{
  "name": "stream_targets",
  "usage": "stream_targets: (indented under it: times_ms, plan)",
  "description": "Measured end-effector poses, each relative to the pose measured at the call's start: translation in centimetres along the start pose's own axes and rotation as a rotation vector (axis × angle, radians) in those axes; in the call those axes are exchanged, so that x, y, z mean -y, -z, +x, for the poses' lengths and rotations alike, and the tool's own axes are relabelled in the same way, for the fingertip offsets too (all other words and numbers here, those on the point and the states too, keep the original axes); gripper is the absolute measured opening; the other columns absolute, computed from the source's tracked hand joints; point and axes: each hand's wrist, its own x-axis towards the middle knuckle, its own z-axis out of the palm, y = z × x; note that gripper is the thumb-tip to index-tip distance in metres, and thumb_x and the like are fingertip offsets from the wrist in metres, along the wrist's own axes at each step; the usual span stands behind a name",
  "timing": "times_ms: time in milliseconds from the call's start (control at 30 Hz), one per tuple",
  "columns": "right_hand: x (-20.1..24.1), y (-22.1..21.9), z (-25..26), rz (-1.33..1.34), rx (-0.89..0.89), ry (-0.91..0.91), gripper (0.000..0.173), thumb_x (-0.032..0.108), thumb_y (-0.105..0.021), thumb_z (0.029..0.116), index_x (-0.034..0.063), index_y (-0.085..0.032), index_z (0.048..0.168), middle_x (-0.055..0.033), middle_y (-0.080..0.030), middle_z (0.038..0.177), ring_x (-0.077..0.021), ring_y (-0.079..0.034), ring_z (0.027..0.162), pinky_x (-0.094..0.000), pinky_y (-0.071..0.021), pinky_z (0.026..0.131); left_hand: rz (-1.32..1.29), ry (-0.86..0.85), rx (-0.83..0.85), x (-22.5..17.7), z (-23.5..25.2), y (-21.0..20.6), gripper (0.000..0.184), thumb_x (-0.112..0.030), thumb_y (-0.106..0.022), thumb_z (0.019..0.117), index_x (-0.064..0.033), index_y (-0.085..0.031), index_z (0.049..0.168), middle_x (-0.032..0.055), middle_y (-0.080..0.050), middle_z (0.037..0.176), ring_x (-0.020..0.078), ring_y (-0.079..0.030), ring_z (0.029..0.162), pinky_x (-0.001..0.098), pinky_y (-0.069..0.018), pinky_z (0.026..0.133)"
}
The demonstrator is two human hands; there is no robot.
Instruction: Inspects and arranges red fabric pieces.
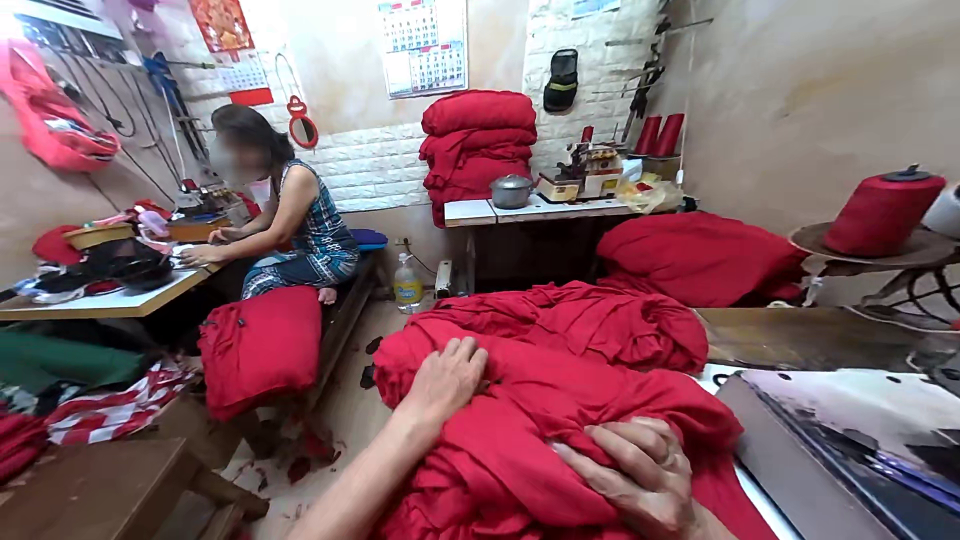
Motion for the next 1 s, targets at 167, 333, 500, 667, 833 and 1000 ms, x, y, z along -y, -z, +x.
stream_targets:
  times_ms: [167,333,500,667,833,1000]
  plan:
    - [0.1,0.0,0.2,-0.002,0.001,0.013,0.02,0.023,-0.054,0.1046,0.0212,-0.069,0.118,-0.0028,-0.055,0.107,-0.0156,-0.051,0.105,-0.028,-0.0353,0.101,-0.089,-0.124,-0.285,1.4,-1.7,-1.9,0.03,-0.014,-0.064,0.097,0.0047,-0.068,0.119,0.0233,-0.068,0.118,0.0413,-0.067,0.107,0.0516,-0.0566,0.083]
    - [0.1,0.0,0.1,-0.021,-0.007,0.012,0.023,0.024,-0.051,0.1055,0.0215,-0.068,0.12,-0.0035,-0.054,0.107,-0.0166,-0.051,0.105,-0.0284,-0.0358,0.1,0.002,-0.038,-0.272,2.3,-1.7,-0.5,0.037,-0.036,-0.064,0.0975,-0.0079,-0.072,0.12,0.0155,-0.07,0.122,0.0397,-0.063,0.118,0.0663,-0.0399,0.101]
    - [-0.2,-0.2,-0.1,0.014,-0.012,-0.117,0.023,0.027,-0.051,0.1051,0.0254,-0.066,0.122,-0.0049,-0.056,0.11,-0.0184,-0.053,0.11,-0.0301,-0.0372,0.101,-0.384,0.119,0.006,8.3,-2.5,2.1,0.053,-0.05,-0.049,0.1026,-0.0122,-0.066,0.136,0.0099,-0.06,0.144,0.0347,-0.044,0.142,0.0643,-0.0281,0.113]
    - [-1.6,-0.3,-0.2,0.19,-0.075,-0.371,0.022,0.031,-0.061,0.1004,0.0259,-0.072,0.119,-0.0068,-0.062,0.117,-0.0149,-0.055,0.118,-0.0282,-0.0384,0.105,-0.799,0.073,0.272,11.4,-5.1,4.1,0.091,-0.038,-0.072,0.0812,-0.0058,-0.034,0.157,0.0153,-0.034,0.162,0.0239,-0.037,0.146,0.0435,-0.0344,0.117]
    - [-2.8,0.2,0.1,0.289,-0.175,-0.574,0.025,0.02,-0.064,0.0955,0.0086,-0.076,0.114,-0.0168,-0.066,0.115,-0.0133,-0.057,0.119,-0.0217,-0.039,0.108,-0.389,0.03,0.094,9.1,-4.2,2.5,0.065,-0.009,-0.078,0.0846,-0.0011,-0.054,0.145,0.0232,-0.053,0.147,0.0413,-0.042,0.141,0.0589,-0.0309,0.116]
    - [-3.2,1.9,0.5,0.202,-0.229,-0.59,0.032,0.018,-0.059,0.0981,-0.0067,-0.072,0.114,-0.0259,-0.066,0.117,-0.0199,-0.06,0.119,-0.0268,-0.0416,0.108,-0.079,-0.066,-0.532,6.8,-3.1,1.9,0.029,-0.002,-0.066,0.089,0.0005,-0.072,0.117,0.0193,-0.071,0.105,0.0354,-0.068,0.101,0.0511,-0.056,0.088]
